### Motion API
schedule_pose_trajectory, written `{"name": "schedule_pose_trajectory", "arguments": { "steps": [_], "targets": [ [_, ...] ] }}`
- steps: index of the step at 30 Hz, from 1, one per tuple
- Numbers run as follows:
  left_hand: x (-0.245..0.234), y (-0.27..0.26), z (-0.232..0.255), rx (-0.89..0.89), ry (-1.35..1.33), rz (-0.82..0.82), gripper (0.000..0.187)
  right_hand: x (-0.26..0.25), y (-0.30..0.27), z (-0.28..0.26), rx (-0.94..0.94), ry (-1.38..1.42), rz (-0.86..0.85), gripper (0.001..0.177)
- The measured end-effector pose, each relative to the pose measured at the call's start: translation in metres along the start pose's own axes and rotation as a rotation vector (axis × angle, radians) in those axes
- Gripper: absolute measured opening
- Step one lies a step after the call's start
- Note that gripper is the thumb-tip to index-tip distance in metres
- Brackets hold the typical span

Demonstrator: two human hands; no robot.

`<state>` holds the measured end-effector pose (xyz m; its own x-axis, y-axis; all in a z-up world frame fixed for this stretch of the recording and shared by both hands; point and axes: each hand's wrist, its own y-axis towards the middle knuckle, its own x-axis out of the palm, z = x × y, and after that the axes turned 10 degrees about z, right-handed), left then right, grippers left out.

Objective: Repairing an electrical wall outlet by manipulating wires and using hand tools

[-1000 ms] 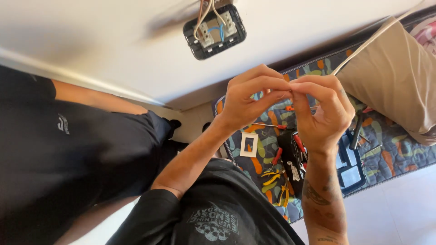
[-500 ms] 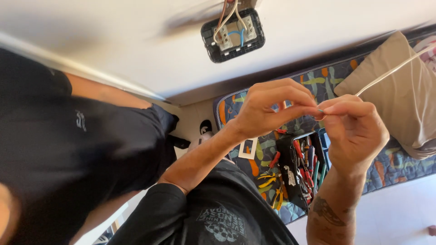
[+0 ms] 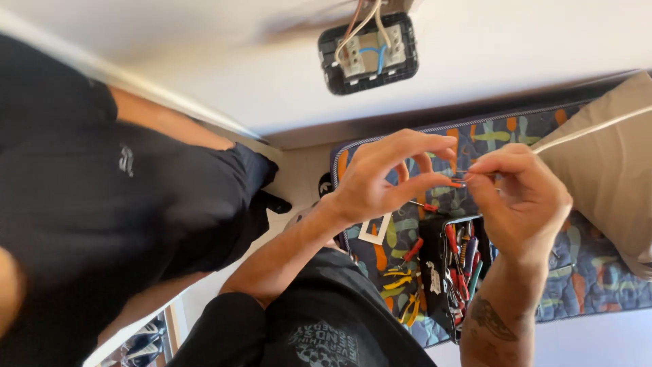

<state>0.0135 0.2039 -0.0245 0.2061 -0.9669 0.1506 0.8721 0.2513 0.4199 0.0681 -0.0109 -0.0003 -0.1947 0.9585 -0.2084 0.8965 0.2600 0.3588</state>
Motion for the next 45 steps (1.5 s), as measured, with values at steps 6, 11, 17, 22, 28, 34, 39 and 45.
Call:
{"name": "schedule_pose_trajectory", "arguments": {
  "steps": [6,11,17,22,28,34,39,45],
  "targets": [
    [0.004,0.027,-0.016,0.208,0.226,0.019,0.036,0.006,0.019,0.005,0.142,0.105,-0.025,0.01],
    [0.001,0.04,-0.026,0.361,0.271,0.01,0.037,0.007,0.029,0.015,0.161,0.155,-0.017,0.01],
    [-0.001,0.047,-0.025,0.454,0.287,-0.001,0.035,0.009,0.029,0.019,0.127,0.141,0.007,0.013],
    [-0.002,0.047,-0.021,0.463,0.315,-0.015,0.035,0.006,0.026,0.017,0.093,0.16,0.026,0.013],
    [-0.002,0.048,-0.009,0.527,0.328,-0.049,0.028,0.004,0.022,0.013,0.079,0.186,0.001,0.013],
    [0.003,0.036,-0.01,0.485,0.35,-0.077,0.027,0.007,0.02,0.011,-0.029,0.14,0.007,0.02],
    [0.015,0.02,-0.002,-0.141,0.054,-0.08,0.009,0.01,0.021,0.006,-0.173,0.045,0.016,0.028],
    [0.008,-0.005,-0.031,-0.512,-0.158,-0.021,0.04,0.013,0.027,0.01,-0.352,-0.09,-0.002,0.031]
  ]
}}
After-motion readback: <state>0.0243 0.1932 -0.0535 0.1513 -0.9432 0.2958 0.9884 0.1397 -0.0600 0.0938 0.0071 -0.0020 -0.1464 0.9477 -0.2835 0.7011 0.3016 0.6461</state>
